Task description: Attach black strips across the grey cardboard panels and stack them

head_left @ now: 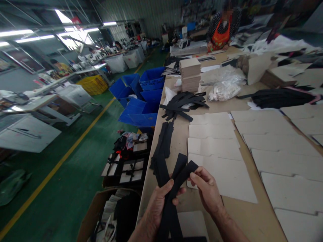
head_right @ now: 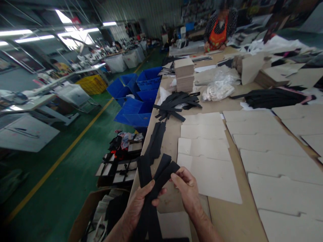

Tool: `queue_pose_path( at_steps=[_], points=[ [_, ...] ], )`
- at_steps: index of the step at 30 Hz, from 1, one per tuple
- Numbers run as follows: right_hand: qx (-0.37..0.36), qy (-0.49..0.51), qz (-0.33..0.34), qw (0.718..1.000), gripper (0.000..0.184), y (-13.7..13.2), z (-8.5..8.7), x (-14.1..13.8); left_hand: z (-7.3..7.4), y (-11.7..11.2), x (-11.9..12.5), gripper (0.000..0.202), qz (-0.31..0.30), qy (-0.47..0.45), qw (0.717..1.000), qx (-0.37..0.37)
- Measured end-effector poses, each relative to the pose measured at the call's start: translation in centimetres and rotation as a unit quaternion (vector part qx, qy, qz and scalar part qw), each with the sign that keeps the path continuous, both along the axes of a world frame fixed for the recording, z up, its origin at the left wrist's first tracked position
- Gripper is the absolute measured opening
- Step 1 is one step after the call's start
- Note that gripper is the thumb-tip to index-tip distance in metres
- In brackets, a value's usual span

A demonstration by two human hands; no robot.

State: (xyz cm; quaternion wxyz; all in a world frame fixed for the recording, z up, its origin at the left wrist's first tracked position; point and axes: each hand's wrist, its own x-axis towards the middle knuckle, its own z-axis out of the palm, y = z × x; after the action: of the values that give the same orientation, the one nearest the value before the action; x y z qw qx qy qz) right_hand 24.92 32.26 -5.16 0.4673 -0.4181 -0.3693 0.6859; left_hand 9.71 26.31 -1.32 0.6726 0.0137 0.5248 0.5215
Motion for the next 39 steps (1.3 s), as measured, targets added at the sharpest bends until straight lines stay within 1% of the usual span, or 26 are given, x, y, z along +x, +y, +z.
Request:
queue_pose_path(
  at_steps=[3,5,6,8,11,14,17,20,22,25,28,30,31,32,33,34,36,39],
  points=[
    [-0.014,0.004,0.035,0.999,0.027,-0.2,0.6,0.1,-0.2,0.0,0.0,0.04,0.002,0.0,1.0,-0.014],
    [-0.015,0.006,0.081,0.997,0.027,-0.5,0.5,0.4,-0.3,0.1,-0.1,0.043,0.009,0.008,1.0,-0.018],
    [-0.014,0.006,0.093,0.996,0.027,-0.7,0.3,0.5,-0.4,0.2,-0.2,0.044,0.012,0.016,1.0,-0.013],
    [-0.023,0.015,0.078,0.997,0.028,-0.8,-0.3,0.7,-0.4,0.2,-0.3,0.043,0.019,0.021,1.0,-0.005],
    [-0.07,0.067,0.031,0.995,0.029,-0.1,-0.9,1.0,-0.5,-0.1,-0.7,0.046,0.044,0.026,0.999,-0.014],
    [-0.105,0.117,0.042,0.987,0.026,1.6,-0.8,1.2,-0.5,-0.7,-1.5,0.05,0.088,0.06,0.994,-0.026],
    [-0.092,0.119,0.051,0.987,0.027,3.9,-0.1,1.2,-0.5,-1.4,-2.6,0.046,0.104,0.098,0.989,-0.023],
    [-0.064,0.121,0.039,0.99,0.027,6.8,0.8,0.2,-0.2,-2.1,-3.4,0.038,0.103,0.134,0.986,-0.014],
    [-0.047,0.13,0.022,0.99,0.028,9.7,1.6,-1.3,0.0,-2.6,-3.8,0.034,0.112,0.154,0.982,-0.007],
    [-0.017,0.137,-0.014,0.99,0.026,15.7,3.8,-4.1,0.4,-3.3,-4.0,0.036,0.107,0.161,0.981,-0.005],
    [-0.005,0.128,-0.063,0.99,0.024,22.2,6.4,-6.4,0.9,-3.8,-3.9,0.043,0.115,0.129,0.985,0.003],
    [-0.015,0.111,-0.077,0.991,0.021,25.1,7.5,-7.3,1.4,-3.9,-3.7,0.043,0.132,0.106,0.985,0.011],
    [-0.023,0.099,-0.076,0.992,0.02,25.6,7.7,-7.6,1.7,-3.9,-3.6,0.042,0.137,0.1,0.985,0.017],
    [-0.031,0.086,-0.068,0.994,0.019,25.6,7.7,-7.7,1.9,-3.9,-3.6,0.039,0.137,0.097,0.985,0.025],
    [-0.036,0.072,-0.051,0.995,0.016,24.9,7.5,-7.8,2.1,-3.8,-3.5,0.037,0.135,0.097,0.986,0.034],
    [-0.04,0.058,-0.024,0.997,0.012,23.6,7.1,-7.8,2.2,-3.6,-3.5,0.034,0.131,0.097,0.986,0.046],
    [-0.043,0.032,0.049,0.997,0.004,19.6,6.1,-7.4,2.0,-3.2,-3.5,0.031,0.116,0.094,0.987,0.066],
    [-0.039,-0.012,0.165,0.985,0.018,12.5,4.4,-6.6,1.3,-2.5,-3.4,0.032,0.101,0.087,0.989,0.067]
  ],
)
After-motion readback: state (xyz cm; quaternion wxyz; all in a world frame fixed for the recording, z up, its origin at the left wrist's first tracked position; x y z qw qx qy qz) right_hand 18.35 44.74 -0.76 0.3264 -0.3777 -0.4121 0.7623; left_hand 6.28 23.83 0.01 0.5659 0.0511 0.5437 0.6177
